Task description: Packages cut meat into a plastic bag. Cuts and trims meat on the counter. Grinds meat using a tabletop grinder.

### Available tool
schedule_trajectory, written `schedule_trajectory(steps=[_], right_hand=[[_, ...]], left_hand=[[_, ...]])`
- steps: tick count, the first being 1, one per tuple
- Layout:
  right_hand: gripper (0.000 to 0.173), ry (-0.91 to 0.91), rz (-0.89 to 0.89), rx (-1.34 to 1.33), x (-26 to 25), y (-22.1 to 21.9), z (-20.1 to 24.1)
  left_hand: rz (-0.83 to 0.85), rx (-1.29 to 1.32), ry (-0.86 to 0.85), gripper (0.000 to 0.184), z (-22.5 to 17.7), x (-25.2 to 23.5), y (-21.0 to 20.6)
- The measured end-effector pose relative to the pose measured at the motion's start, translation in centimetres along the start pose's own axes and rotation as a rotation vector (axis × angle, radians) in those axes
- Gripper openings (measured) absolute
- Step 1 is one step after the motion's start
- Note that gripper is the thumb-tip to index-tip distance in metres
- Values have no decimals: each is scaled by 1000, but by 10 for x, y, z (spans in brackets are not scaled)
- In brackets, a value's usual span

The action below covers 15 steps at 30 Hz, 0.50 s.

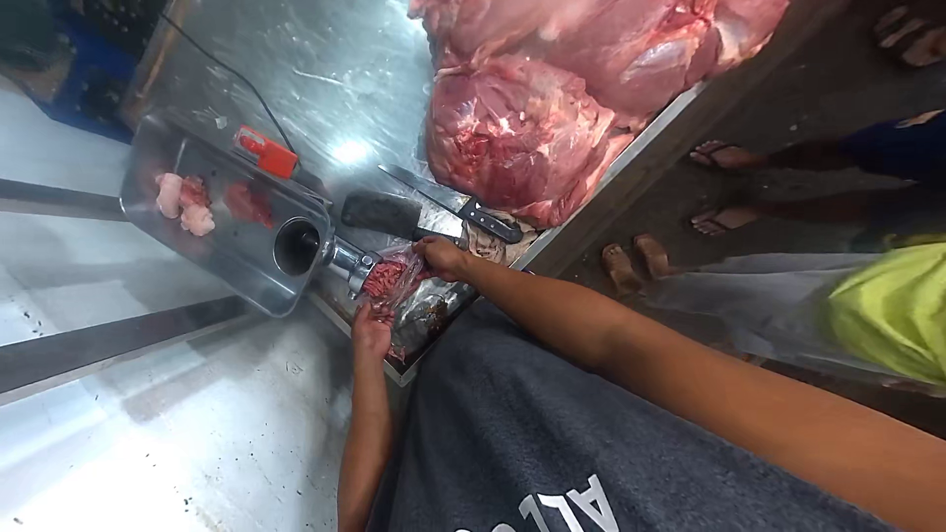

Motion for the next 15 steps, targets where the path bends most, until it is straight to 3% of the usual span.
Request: schedule_trajectory(steps=[10,15], right_hand=[[32,-7,-10,80,5,7,-3],[36,15,-49,528,19,5,19]], left_hand=[[-8,107,-28,21,11,5,5],[-1,175,-56,25,8,4,-1]])
Point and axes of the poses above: each hand's wrist, its own x-axis away from the middle knuckle, its own y-axis out of the back of the hand, z = x × y, the point moved 7 cm from there along -x, towards the middle knuckle, and after that the axes turned 7 degrees about z, right-handed, at the moved point
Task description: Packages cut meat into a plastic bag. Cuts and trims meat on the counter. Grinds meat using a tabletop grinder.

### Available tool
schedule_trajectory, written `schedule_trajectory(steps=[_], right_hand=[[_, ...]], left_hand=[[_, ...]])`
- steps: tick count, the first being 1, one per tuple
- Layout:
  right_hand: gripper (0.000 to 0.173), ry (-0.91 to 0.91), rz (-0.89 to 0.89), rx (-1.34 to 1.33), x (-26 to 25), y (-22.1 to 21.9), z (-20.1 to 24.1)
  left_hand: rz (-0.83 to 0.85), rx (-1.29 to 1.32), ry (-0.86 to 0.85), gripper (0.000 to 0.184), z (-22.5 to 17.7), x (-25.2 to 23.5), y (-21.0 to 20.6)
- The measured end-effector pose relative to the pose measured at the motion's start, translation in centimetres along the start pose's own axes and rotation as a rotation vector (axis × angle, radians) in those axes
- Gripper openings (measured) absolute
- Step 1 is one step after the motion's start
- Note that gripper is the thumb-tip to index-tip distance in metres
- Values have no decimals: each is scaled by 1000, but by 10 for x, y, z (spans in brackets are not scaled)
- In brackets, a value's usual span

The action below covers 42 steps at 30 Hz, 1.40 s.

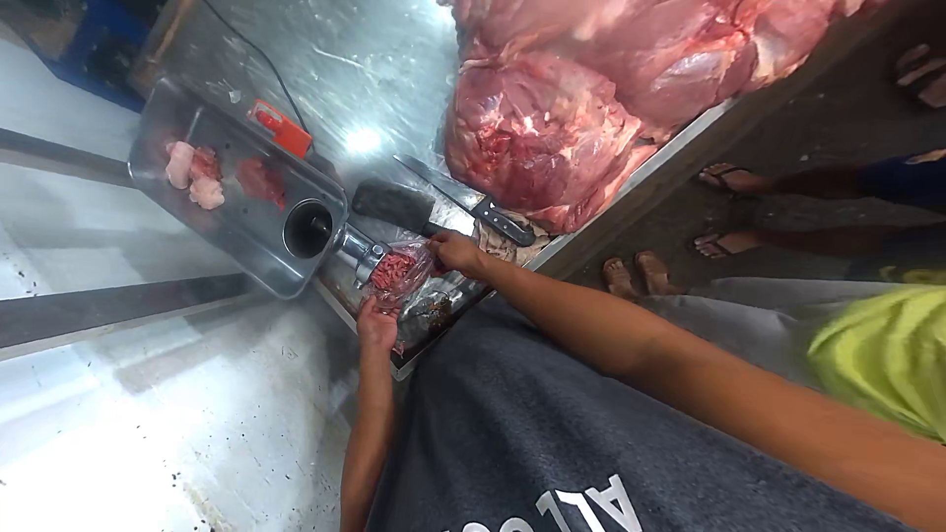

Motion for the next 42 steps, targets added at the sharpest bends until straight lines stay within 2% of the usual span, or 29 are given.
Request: schedule_trajectory(steps=[2,4,7,10,13,15,18,21,23,24,26,29,31,32,35,37,39,40,42], right_hand=[[37,50,-6,292,11,11,16],[35,130,-68,447,20,23,39],[36,255,-213,455,35,43,87],[31,525,-446,394,64,43,177],[28,771,-442,368,87,5,268],[28,907,-334,440,88,-35,314],[29,1026,-110,727,69,-109,350],[46,947,88,1074,23,-170,348],[58,829,119,1234,-1,-187,339],[58,795,132,1299,-6,-192,336],[44,800,147,1407,-9,-196,335],[24,801,235,1537,16,-194,343],[17,868,229,1497,41,-183,345],[19,913,179,1422,53,-172,345],[28,1068,-47,1033,90,-117,336],[27,1086,-231,749,102,-67,305],[25,931,-375,619,94,-21,245],[25,805,-389,613,84,-7,207],[27,526,-298,694,60,6,125]], left_hand=[[-16,31,5,26,3,2,0],[-33,60,16,26,5,7,-3],[-26,118,25,25,10,14,-3],[-23,149,18,26,7,13,-2],[-8,135,22,25,1,17,-4],[-7,139,25,27,0,19,-4],[-5,160,3,26,0,18,1],[8,185,-7,25,0,16,2],[11,192,-14,24,-1,18,1],[15,196,-19,24,-1,19,2],[16,212,-28,23,0,19,4],[27,243,-30,23,5,20,10],[41,248,-28,25,9,19,13],[48,249,-22,25,11,19,14],[32,231,7,23,16,20,13],[17,222,34,23,18,21,12],[35,199,52,23,19,21,11],[50,185,52,23,18,21,11],[55,154,54,26,15,21,13]])
Point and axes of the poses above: each hand's wrist, its own x-axis away from the middle knuckle, its own y-axis out of the back of the hand, z = x × y, the point moved 7 cm from there along -x, towards the middle knuckle, and after that the axes turned 7 degrees about z, right-handed, at the moved point
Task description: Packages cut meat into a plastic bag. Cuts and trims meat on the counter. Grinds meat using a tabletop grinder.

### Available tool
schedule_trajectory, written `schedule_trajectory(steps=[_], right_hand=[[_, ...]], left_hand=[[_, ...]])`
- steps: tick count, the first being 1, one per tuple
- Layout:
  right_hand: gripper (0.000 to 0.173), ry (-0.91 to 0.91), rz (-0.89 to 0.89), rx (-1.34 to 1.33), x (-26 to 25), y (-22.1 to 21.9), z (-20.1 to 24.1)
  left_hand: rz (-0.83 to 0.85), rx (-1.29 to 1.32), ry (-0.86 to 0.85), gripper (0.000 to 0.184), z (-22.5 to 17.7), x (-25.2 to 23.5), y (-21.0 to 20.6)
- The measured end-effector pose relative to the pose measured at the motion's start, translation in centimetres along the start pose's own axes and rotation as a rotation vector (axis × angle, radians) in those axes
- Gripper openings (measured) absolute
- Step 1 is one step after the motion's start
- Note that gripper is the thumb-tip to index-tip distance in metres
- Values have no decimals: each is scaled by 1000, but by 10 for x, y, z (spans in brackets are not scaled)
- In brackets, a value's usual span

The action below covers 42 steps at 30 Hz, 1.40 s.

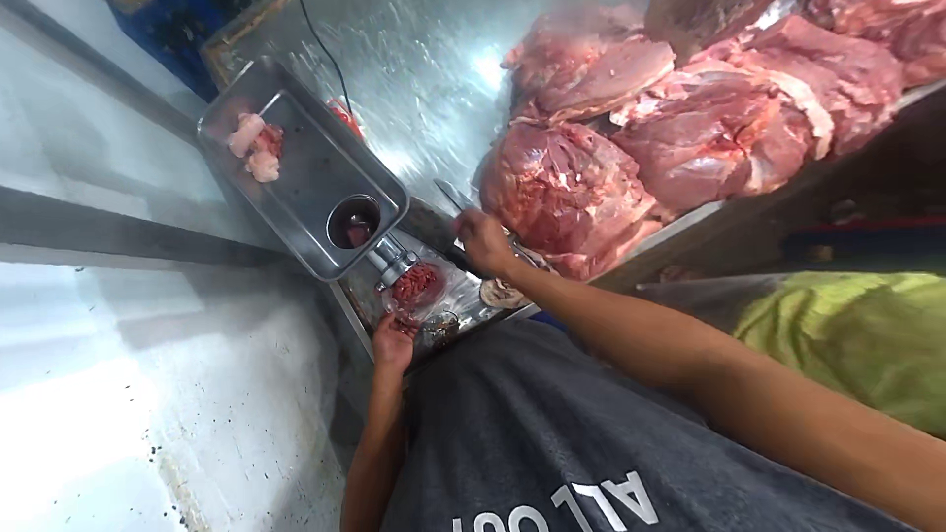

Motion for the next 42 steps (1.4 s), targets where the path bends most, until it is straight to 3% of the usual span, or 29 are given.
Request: schedule_trajectory(steps=[2,5,8,10,14,18,25,42], right_hand=[[36,-144,188,-5,24,-45,-50],[60,-360,331,-333,44,-92,-91],[52,-480,314,-695,50,-113,-89],[41,-499,306,-769,49,-118,-89],[30,-497,299,-828,41,-115,-90],[31,-500,306,-815,39,-116,-88],[33,-492,384,-743,42,-120,-85],[27,-494,349,-780,42,-117,-85]], left_hand=[[3,-24,6,28,-3,0,0],[12,-77,7,34,-10,2,0],[17,-112,3,39,-17,1,-2],[28,-117,10,37,-16,-2,-2],[58,-88,-16,27,-14,-7,-5],[74,-37,-38,17,-7,-11,-3],[73,-56,-29,23,-4,-8,1],[59,-38,-49,20,-11,-10,8]])
Point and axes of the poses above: each hand's wrist, its own x-axis away from the middle knuckle, its own y-axis out of the back of the hand, z = x × y, the point moved 7 cm from there along -x, towards the middle knuckle, and after that the axes turned 7 degrees about z, right-handed, at the moved point
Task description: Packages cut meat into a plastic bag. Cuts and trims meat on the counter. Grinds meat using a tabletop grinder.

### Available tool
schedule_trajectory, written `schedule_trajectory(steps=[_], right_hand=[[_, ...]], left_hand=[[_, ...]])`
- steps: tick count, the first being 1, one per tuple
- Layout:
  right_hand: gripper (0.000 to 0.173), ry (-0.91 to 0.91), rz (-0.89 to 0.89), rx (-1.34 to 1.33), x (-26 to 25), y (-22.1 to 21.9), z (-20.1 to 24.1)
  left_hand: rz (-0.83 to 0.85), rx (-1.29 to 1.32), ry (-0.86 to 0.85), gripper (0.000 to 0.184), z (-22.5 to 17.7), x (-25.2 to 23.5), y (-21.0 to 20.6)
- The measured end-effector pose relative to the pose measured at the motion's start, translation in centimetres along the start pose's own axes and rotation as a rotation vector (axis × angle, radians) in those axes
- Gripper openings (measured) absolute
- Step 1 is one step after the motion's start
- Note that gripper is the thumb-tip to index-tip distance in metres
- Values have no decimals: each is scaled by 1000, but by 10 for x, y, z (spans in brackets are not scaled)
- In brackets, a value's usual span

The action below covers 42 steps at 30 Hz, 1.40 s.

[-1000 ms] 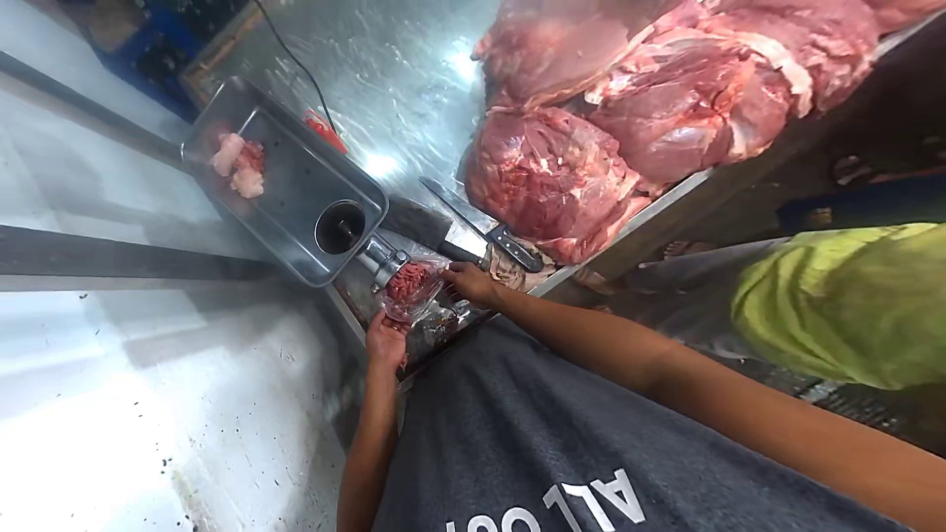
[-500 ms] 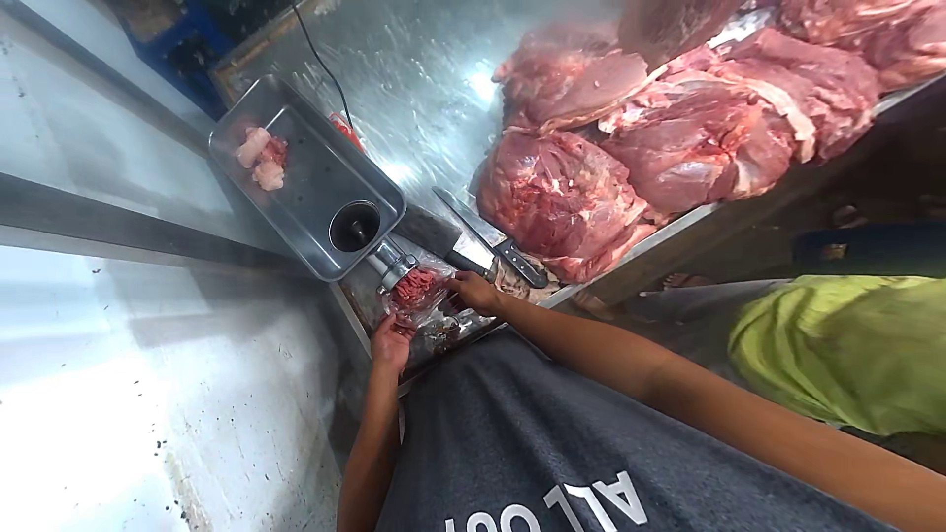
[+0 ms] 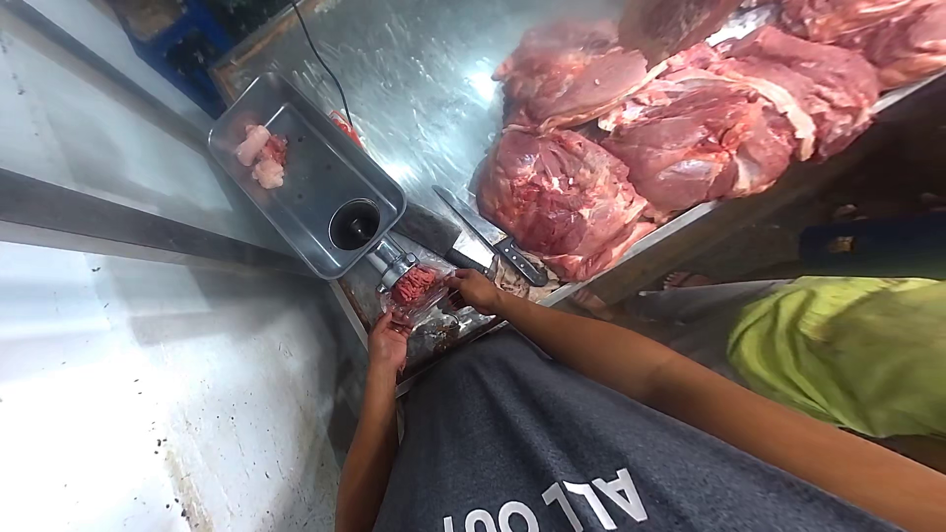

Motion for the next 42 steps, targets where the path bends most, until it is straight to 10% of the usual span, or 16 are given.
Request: schedule_trajectory(steps=[7,21,32,42], right_hand=[[18,192,-38,-204,19,-14,37],[19,222,110,-302,-11,-38,84],[24,147,177,139,3,-45,45],[20,120,36,-109,-8,-18,64]], left_hand=[[49,69,-141,43,-42,19,-39],[102,6,-142,28,-74,10,-69],[42,-145,-90,27,-13,10,-45],[35,-156,-168,13,-61,15,-50]])
Point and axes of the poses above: each hand's wrist, its own x-axis away from the middle knuckle, its own y-axis out of the back of the hand, z = x × y, the point moved 7 cm from there along -x, towards the middle knuckle, and after that the axes turned 7 degrees about z, right-handed, at the moved point
